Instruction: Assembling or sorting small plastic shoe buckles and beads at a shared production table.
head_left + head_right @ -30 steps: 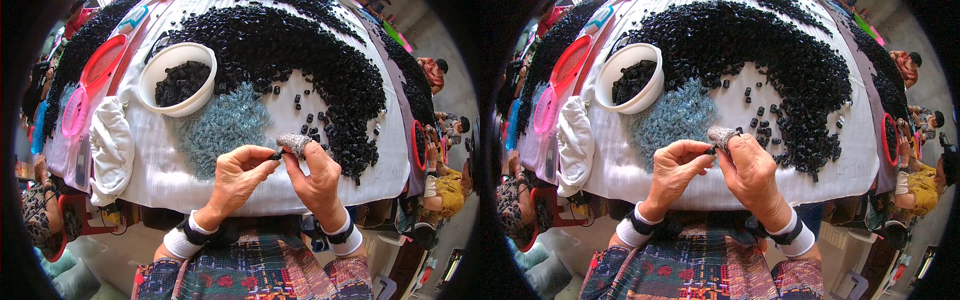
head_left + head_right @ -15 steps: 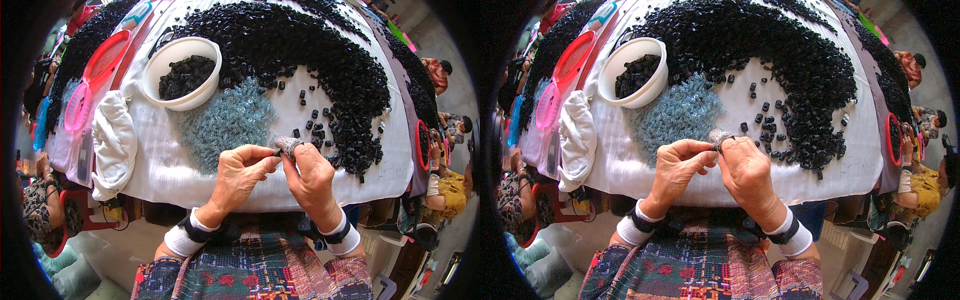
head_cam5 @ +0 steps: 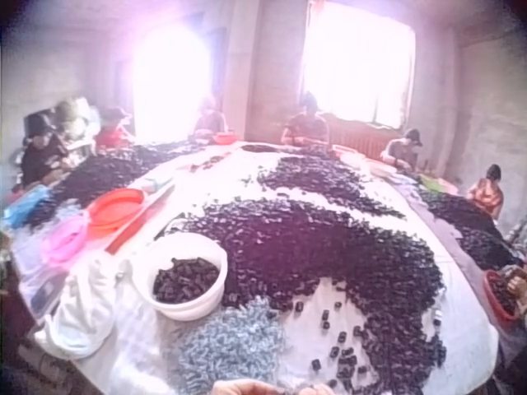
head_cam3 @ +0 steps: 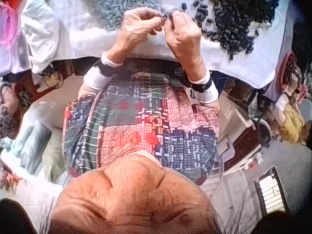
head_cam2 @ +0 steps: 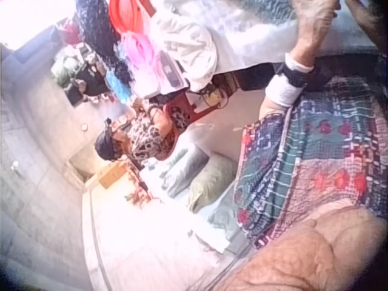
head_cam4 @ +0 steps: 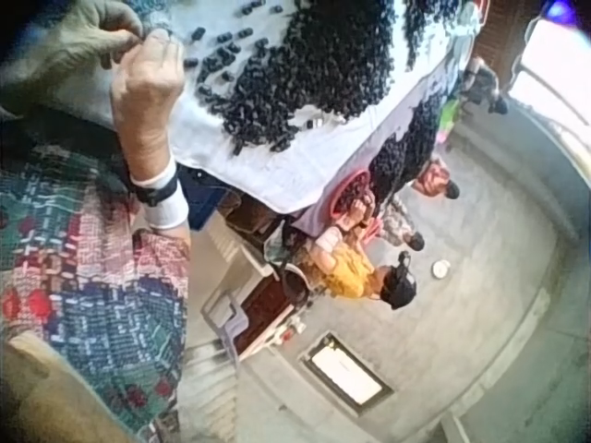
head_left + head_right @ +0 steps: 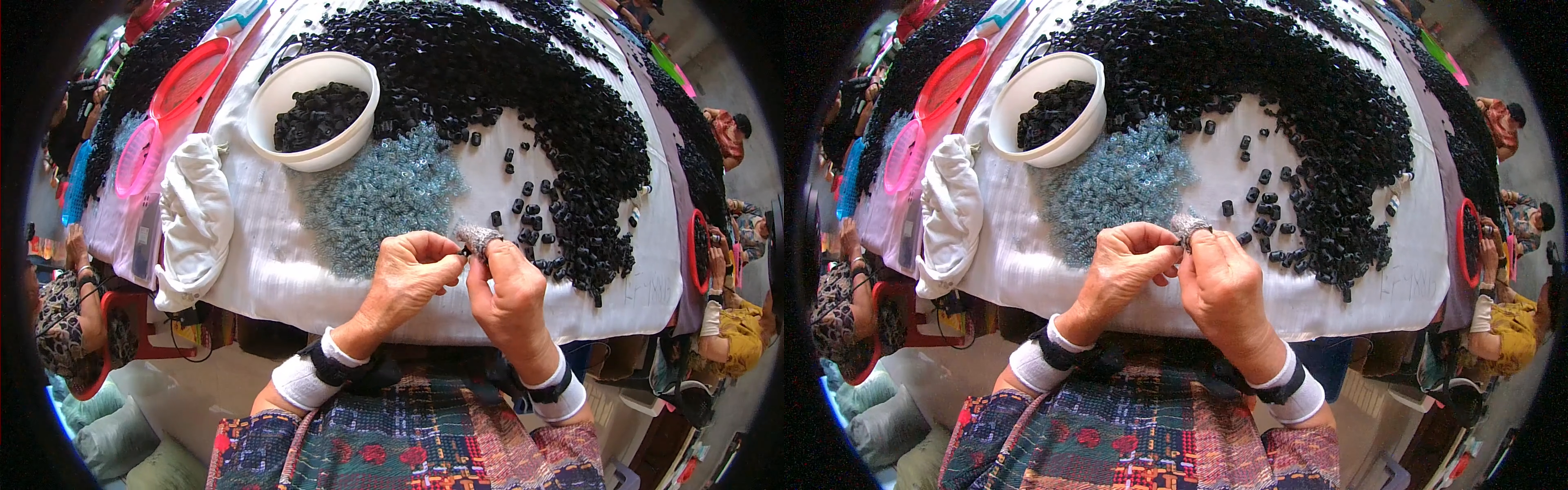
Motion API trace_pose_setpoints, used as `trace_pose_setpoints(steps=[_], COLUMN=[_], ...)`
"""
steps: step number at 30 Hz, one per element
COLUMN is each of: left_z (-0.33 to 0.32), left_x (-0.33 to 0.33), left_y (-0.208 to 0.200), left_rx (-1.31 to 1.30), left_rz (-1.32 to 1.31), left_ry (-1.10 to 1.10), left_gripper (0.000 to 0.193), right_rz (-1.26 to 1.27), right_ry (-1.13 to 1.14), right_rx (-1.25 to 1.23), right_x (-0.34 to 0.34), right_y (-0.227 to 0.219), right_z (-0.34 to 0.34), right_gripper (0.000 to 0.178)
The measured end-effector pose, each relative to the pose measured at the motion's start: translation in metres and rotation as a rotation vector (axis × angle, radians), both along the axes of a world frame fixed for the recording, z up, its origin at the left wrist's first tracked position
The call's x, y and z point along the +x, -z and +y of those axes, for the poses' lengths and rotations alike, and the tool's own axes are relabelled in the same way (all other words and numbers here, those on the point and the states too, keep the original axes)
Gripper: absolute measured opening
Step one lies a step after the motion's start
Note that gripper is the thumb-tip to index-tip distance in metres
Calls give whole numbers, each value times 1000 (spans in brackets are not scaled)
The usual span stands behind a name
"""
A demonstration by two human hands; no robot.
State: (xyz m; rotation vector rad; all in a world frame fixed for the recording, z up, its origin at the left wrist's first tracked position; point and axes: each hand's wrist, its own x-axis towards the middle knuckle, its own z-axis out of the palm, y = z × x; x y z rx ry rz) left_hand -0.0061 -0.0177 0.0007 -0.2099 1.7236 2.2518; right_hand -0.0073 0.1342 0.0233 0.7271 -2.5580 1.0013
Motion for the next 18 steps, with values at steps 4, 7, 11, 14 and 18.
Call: trace_pose_setpoints(steps=[4, 7, 11, 14, 18], left_z=[-4, -4, -3, -4, -5], left_x=[-2, -4, -4, -4, -3], left_y=[-1, -2, 3, 2, 4], left_rx=[76, 165, 265, 221, 172], left_rz=[-34, -62, -55, -70, -70], left_ry=[-1, -11, -6, 9, 34], left_gripper=[13, 12, 11, 10, 10], right_rz=[-77, -60, 85, 66, 79], right_ry=[-66, -26, -58, -39, -7], right_rx=[-139, -105, -30, -55, -35], right_x=[-5, -7, -6, -1, 2], right_y=[-9, -8, 7, 11, 13], right_z=[5, 6, -1, -4, -6], right_gripper=[36, 44, 46, 37, 30])
